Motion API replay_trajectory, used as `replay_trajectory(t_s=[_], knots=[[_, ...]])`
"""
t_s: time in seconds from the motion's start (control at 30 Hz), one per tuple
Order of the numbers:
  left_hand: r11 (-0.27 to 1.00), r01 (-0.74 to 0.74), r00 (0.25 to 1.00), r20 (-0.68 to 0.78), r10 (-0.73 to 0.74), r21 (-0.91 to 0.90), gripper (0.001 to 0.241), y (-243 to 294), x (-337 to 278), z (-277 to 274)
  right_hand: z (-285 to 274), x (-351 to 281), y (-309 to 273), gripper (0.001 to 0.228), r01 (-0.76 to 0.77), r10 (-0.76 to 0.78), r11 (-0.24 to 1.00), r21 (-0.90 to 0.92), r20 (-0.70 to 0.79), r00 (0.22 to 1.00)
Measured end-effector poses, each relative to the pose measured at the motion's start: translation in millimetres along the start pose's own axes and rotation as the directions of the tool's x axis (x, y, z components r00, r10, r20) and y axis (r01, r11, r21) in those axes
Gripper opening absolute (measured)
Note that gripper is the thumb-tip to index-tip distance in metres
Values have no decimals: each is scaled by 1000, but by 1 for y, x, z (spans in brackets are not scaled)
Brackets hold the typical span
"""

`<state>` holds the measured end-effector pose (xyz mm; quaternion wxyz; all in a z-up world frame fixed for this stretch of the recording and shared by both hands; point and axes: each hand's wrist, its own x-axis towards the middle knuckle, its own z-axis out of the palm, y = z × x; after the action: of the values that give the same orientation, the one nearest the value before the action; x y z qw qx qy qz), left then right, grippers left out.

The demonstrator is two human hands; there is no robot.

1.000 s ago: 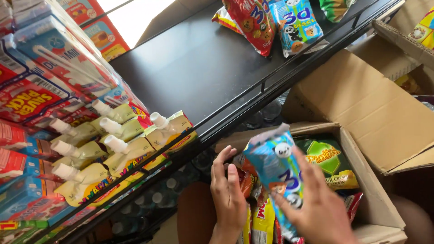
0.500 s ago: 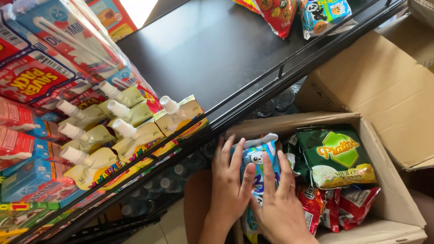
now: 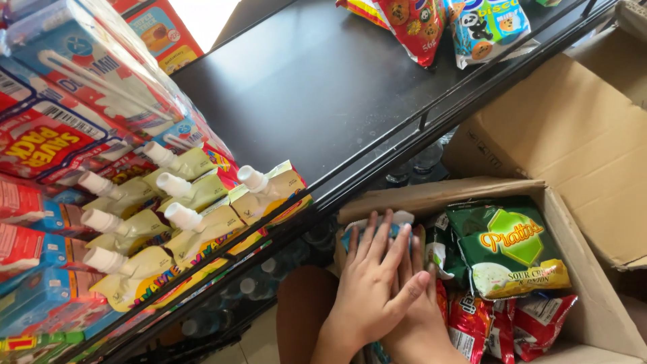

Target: Organizing and stocking snack bags from a box onto store shelves.

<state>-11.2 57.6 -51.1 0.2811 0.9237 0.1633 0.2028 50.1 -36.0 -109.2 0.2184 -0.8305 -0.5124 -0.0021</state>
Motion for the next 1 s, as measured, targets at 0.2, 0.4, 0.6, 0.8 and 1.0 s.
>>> replay_trajectory(t_s=[0.2,0.4,0.6,0.8,1.0], knots=[[1000,24,999,36,-24,14,70,-12,12,13,37,-41,55,90,169,-154,984,-59,204,967],[995,28,999,15,-29,94,69,-13,18,12,44,-36,48,76,238,-260,950,-204,-90,961],[985,43,999,-1,-43,167,68,-13,18,20,31,-19,38,89,329,-343,939,-98,-222,913],[1000,-28,999,31,28,-1,69,6,20,0,80,-23,36,80,145,-189,943,-299,-126,974],[999,-36,978,204,36,-8,63,-7,15,12,75,-27,97,68,116,-146,981,156,195,970]])
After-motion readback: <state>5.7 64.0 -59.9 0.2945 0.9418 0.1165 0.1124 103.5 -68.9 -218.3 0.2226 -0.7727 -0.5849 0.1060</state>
